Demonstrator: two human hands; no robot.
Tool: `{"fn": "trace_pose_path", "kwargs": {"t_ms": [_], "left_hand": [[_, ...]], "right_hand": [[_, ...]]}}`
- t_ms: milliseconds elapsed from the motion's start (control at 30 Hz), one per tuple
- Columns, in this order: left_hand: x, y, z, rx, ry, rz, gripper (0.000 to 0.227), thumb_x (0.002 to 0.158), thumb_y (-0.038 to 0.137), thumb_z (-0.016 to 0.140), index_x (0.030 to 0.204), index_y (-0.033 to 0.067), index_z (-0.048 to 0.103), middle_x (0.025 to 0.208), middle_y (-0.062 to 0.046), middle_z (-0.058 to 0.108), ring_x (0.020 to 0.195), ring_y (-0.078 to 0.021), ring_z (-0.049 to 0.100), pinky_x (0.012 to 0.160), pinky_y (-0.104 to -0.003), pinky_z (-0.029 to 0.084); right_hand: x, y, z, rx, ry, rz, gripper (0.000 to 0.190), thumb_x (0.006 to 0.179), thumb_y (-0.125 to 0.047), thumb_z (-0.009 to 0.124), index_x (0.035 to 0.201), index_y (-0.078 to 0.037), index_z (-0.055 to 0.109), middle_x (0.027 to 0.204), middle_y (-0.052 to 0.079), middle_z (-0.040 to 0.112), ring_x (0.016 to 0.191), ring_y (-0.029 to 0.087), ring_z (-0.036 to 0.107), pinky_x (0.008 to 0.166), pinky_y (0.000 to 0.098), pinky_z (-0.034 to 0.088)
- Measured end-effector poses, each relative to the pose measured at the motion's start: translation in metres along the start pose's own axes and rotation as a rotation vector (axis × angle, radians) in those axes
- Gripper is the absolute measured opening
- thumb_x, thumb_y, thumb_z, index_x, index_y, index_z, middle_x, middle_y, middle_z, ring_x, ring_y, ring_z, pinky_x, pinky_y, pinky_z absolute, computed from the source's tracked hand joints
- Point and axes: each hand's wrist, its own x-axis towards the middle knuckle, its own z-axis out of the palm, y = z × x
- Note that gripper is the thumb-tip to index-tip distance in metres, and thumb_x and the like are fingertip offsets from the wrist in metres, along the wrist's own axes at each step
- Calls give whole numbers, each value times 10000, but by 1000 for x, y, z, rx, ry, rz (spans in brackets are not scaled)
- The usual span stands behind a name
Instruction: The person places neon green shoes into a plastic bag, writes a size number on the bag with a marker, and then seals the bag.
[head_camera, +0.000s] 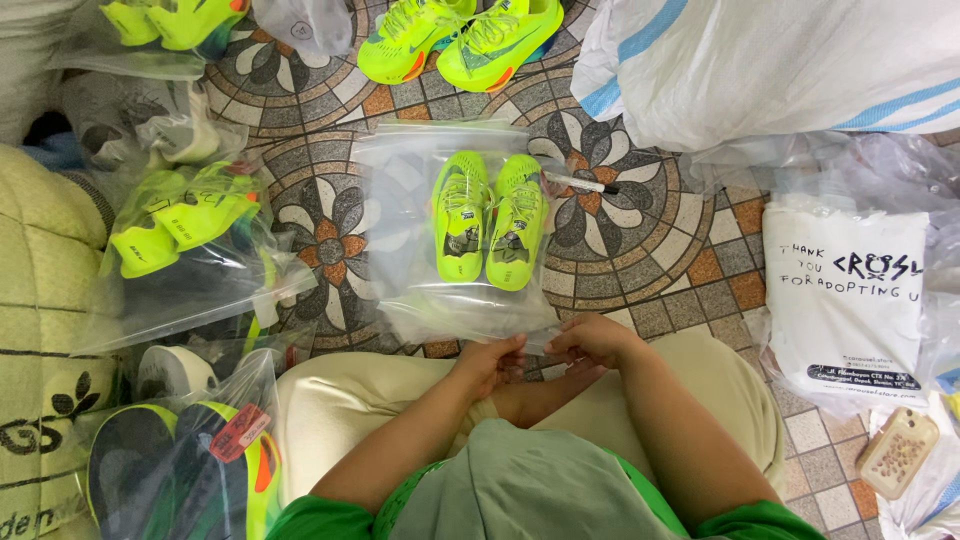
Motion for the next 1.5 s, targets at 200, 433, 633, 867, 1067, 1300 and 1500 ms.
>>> {"fn": "trace_pose_path", "kwargs": {"t_ms": [200, 433, 633, 867, 1067, 1300, 1500], "left_hand": [[0, 0, 2, 74, 38, 54, 345, 848, 292, 1052, 962, 53, 831, 832, -106, 833, 697, -199, 802, 697, -360, 722], [-3, -1, 3, 76, 37, 62, 359, 825, 311, 1061, 952, 73, 824, 823, -78, 822, 689, -176, 791, 681, -342, 722], [1, 4, -2, -29, 31, 38, 314, 831, 257, 1052, 930, 70, 820, 835, -66, 806, 722, -198, 796, 707, -380, 735], [-7, 0, 5, 11, -30, 35, 334, 838, 284, 1052, 989, 75, 840, 906, -70, 817, 789, -205, 798, 733, -407, 741], [-5, 1, 7, 33, -28, 46, 307, 859, 290, 1024, 987, 82, 838, 928, -39, 819, 824, -172, 776, 787, -384, 734], [-3, 2, 3, 37, -30, 52, 307, 864, 276, 1020, 1013, 68, 849, 920, -55, 819, 827, -181, 767, 813, -397, 730], [-1, 6, 3, -14, 15, 88, 306, 862, 293, 1018, 1008, 101, 829, 877, -48, 792, 806, -187, 764, 770, -411, 738]], "right_hand": [[0, -3, 11, 43, -28, 9, 232, 853, -69, 942, 926, 69, 770, 705, 133, 695, 622, 270, 727, 743, 574, 697], [5, -2, 11, 35, -2, -7, 224, 876, -74, 885, 1004, 55, 756, 759, 121, 696, 653, 220, 710, 783, 539, 699], [-4, -9, 2, 116, 33, -5, 324, 857, -83, 898, 1083, 100, 757, 781, 143, 744, 647, 236, 718, 764, 556, 709], [-1, -6, 20, 179, 20, -5, 295, 774, -22, 940, 991, 98, 781, 748, 190, 769, 592, 255, 730, 745, 605, 709], [2, -9, 22, 157, 1, 11, 289, 777, -35, 933, 981, 79, 763, 743, 184, 755, 619, 259, 727, 796, 614, 699], [-2, -10, 20, 193, 2, 7, 297, 817, -79, 936, 1000, 85, 769, 771, 174, 761, 665, 262, 728, 808, 621, 687], [-4, -15, 15, 185, 48, -43, 359, 804, -62, 916, 1068, 81, 719, 752, 143, 705, 645, 227, 705, 799, 556, 710]]}}
